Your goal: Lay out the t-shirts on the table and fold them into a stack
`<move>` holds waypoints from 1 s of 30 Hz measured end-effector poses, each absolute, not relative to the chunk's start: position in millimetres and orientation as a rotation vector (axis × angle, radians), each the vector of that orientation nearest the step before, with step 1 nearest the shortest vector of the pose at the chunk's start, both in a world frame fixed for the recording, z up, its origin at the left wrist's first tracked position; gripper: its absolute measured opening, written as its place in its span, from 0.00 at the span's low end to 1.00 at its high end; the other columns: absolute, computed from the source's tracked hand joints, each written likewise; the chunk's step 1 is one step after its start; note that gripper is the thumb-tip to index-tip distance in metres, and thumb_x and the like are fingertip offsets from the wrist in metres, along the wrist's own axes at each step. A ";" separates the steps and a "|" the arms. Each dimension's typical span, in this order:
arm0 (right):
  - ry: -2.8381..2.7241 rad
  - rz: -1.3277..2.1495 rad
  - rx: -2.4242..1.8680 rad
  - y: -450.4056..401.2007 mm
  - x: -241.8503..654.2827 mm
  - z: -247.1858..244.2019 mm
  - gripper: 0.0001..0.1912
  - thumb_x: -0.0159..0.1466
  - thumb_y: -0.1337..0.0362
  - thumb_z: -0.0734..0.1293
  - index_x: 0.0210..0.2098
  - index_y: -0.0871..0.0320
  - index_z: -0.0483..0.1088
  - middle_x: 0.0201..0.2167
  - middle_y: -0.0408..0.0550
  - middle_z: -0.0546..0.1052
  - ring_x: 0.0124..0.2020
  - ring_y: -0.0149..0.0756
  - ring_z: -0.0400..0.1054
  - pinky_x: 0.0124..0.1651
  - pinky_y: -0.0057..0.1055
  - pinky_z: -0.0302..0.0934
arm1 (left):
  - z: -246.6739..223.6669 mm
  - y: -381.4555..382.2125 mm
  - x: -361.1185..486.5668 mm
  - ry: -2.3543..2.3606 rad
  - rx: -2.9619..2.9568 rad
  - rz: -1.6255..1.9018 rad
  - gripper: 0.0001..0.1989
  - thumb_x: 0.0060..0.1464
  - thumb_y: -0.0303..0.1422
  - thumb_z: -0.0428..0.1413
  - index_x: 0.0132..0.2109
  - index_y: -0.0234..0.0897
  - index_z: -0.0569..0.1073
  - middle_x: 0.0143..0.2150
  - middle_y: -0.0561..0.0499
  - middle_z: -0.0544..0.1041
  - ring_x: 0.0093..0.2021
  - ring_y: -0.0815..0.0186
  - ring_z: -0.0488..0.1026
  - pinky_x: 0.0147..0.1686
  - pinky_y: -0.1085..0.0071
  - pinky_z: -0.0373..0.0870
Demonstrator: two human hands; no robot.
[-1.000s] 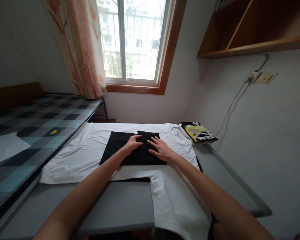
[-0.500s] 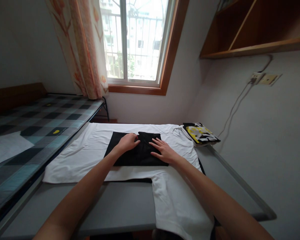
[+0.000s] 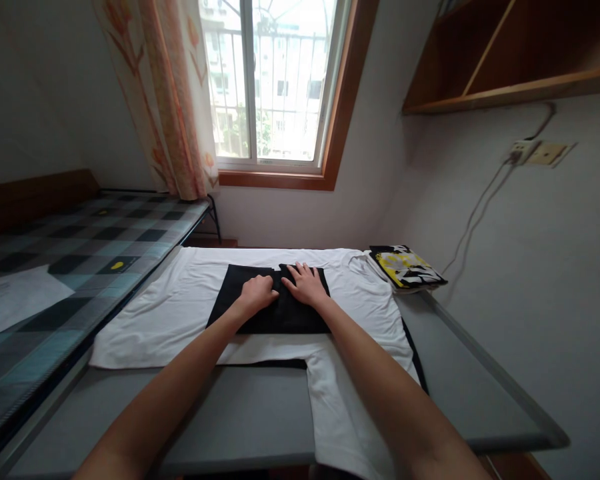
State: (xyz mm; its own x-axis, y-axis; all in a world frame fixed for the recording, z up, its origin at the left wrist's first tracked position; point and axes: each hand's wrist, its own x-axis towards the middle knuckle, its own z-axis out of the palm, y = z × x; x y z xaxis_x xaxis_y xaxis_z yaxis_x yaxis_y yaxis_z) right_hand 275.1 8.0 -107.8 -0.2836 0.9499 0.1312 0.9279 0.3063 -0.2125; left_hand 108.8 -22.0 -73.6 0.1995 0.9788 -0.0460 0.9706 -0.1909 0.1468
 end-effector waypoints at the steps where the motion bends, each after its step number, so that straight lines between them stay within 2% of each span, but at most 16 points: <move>1: -2.355 0.136 -1.727 9.2 274.5 -110.0 0.35 0.68 0.43 0.51 0.67 0.56 0.55 0.69 0.57 0.53 0.70 0.52 0.42 0.67 0.55 0.34 | -74.1 -21.3 108.2 1.890 2.330 0.088 0.14 0.55 0.37 0.52 0.44 0.35 0.76 0.45 0.37 0.79 0.47 0.51 0.76 0.42 0.63 0.71; 8: -2.412 0.079 -1.668 7.0 279.7 -115.8 0.36 0.67 0.42 0.51 0.67 0.56 0.56 0.68 0.56 0.55 0.69 0.52 0.45 0.67 0.53 0.35 | -77.4 -21.7 113.9 1.856 2.397 0.132 0.14 0.58 0.38 0.50 0.43 0.36 0.75 0.44 0.38 0.79 0.46 0.52 0.77 0.42 0.63 0.70; 16: -2.559 0.055 -1.457 2.3 278.9 -114.3 0.30 0.69 0.48 0.53 0.67 0.53 0.57 0.69 0.51 0.54 0.70 0.49 0.44 0.68 0.53 0.37 | -73.9 -19.1 107.9 1.762 2.415 0.087 0.12 0.57 0.41 0.50 0.41 0.40 0.74 0.41 0.43 0.80 0.43 0.55 0.77 0.39 0.67 0.69; 20: -2.466 0.159 -1.361 2.1 281.7 -113.1 0.29 0.69 0.50 0.54 0.65 0.54 0.60 0.67 0.52 0.59 0.68 0.45 0.48 0.68 0.49 0.41 | -76.1 -20.1 110.9 1.726 2.450 0.201 0.10 0.58 0.39 0.50 0.38 0.40 0.73 0.39 0.45 0.79 0.41 0.57 0.77 0.37 0.68 0.67; 23: -2.267 0.222 -1.223 1.4 291.2 -109.9 0.24 0.69 0.55 0.54 0.60 0.54 0.65 0.61 0.52 0.68 0.64 0.41 0.57 0.65 0.42 0.49 | -81.8 -25.5 120.7 1.726 2.472 0.416 0.10 0.60 0.38 0.48 0.39 0.41 0.72 0.40 0.47 0.79 0.40 0.60 0.76 0.37 0.69 0.66; 25: -2.101 0.192 -1.251 0.2 303.2 -106.9 0.21 0.68 0.58 0.56 0.56 0.56 0.69 0.55 0.53 0.73 0.58 0.41 0.64 0.61 0.40 0.55 | -87.2 -29.4 127.2 1.679 2.508 0.454 0.10 0.60 0.38 0.48 0.39 0.40 0.72 0.41 0.47 0.78 0.41 0.61 0.75 0.39 0.69 0.66; 28: -1.839 0.091 -1.566 -2.5 326.9 -103.0 0.18 0.66 0.59 0.58 0.49 0.59 0.71 0.46 0.56 0.76 0.49 0.44 0.69 0.54 0.40 0.60 | -94.7 -32.9 132.3 1.597 2.598 0.391 0.12 0.61 0.38 0.48 0.37 0.39 0.73 0.39 0.45 0.78 0.42 0.59 0.74 0.41 0.67 0.66; 30: -1.750 0.142 -1.830 -4.7 341.8 -101.8 0.17 0.66 0.56 0.58 0.42 0.58 0.73 0.39 0.57 0.78 0.44 0.45 0.71 0.48 0.38 0.63 | -97.7 -33.4 132.4 1.570 2.645 0.374 0.13 0.62 0.38 0.47 0.37 0.39 0.73 0.39 0.45 0.78 0.43 0.59 0.73 0.42 0.67 0.66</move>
